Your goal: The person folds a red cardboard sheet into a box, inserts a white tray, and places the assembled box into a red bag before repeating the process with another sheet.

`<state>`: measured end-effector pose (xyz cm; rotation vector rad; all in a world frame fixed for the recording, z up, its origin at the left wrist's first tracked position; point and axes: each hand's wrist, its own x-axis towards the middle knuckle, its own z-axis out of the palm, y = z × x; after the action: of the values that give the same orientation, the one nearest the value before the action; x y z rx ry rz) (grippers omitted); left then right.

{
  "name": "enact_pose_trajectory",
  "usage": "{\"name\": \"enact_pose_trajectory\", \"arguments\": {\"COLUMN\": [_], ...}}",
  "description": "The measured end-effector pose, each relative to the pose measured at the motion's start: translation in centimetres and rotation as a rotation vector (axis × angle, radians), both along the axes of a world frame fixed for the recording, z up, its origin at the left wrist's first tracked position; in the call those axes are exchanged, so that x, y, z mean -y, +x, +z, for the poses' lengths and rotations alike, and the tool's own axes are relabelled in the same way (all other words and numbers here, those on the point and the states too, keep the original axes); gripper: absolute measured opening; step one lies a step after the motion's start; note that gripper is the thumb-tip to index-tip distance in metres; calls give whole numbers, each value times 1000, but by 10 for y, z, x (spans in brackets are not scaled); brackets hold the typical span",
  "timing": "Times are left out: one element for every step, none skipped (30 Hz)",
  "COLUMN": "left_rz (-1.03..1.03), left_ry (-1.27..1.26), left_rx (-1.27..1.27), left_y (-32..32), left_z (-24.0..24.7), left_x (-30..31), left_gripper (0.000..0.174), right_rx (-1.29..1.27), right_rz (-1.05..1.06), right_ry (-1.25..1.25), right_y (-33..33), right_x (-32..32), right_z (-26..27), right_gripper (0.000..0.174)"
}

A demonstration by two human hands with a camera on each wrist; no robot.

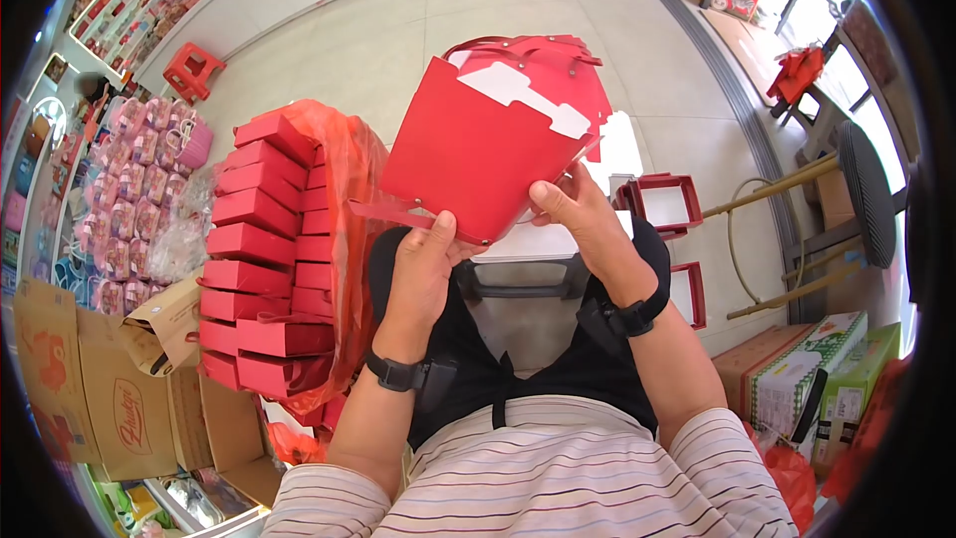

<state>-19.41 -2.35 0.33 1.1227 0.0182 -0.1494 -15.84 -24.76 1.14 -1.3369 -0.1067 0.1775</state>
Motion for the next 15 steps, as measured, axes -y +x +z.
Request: {"name": "enact_pose_trajectory", "arguments": {"left_rz": [-1, -2, -2, -17, -33, -49, -68, -87, -106, -182, -259, -335, -442, -409, -377], "left_ry": [-11, -23, -34, -33, -33, -33, -4, 24, 53, 164, 276, 389, 528, 608, 687], "left_rx": [-8, -15, -22, -19, -17, -15, -47, -79, -111, -154, -198, -243, -227, -216, -204], "left_y": [-1, -2, -3, -2, -2, -2, -2, -3, -5, -6, -6, -7, -6, -9, -11], "left_z": [-1, -2, -3, -4, -7, -10, -14, -18, -20, -20, -18, -15, -8, 1, 16], "left_x": [2, 3, 3, 3, 2, 1, 2, 4, 5, 2, -4, -14, -29, -40, -51], "left_gripper": [38, 39, 39, 39, 39, 40, 40, 40, 41, 42, 43, 45, 51, 49, 47], "right_rx": [-10, -18, -26, -8, 9, 27, 31, 34, 37, 35, 31, 27, 16, 7, -2], "right_rz": [19, 39, 60, 52, 45, 37, 37, 38, 39, 35, 31, 27, 8, -13, -35], "right_ry": [-34, -69, -103, -100, -96, -93, -95, -96, -97, -131, -165, -198, -190, -182, -175], "right_y": [0, 1, 1, 0, -2, -5, -7, -9, -10, -10, -9, -8, -7, -6, -5], "right_x": [2, 5, 7, 7, 5, 4, 3, 2, 2, 4, 8, 12, 17, 23, 29], "right_z": [1, 3, 4, 6, 9, 10, 11, 11, 11, 12, 12, 12, 9, 6, 4], "right_gripper": [88, 86, 84, 80, 77, 74, 67, 61, 54, 51, 48, 45, 44, 43, 42]}}
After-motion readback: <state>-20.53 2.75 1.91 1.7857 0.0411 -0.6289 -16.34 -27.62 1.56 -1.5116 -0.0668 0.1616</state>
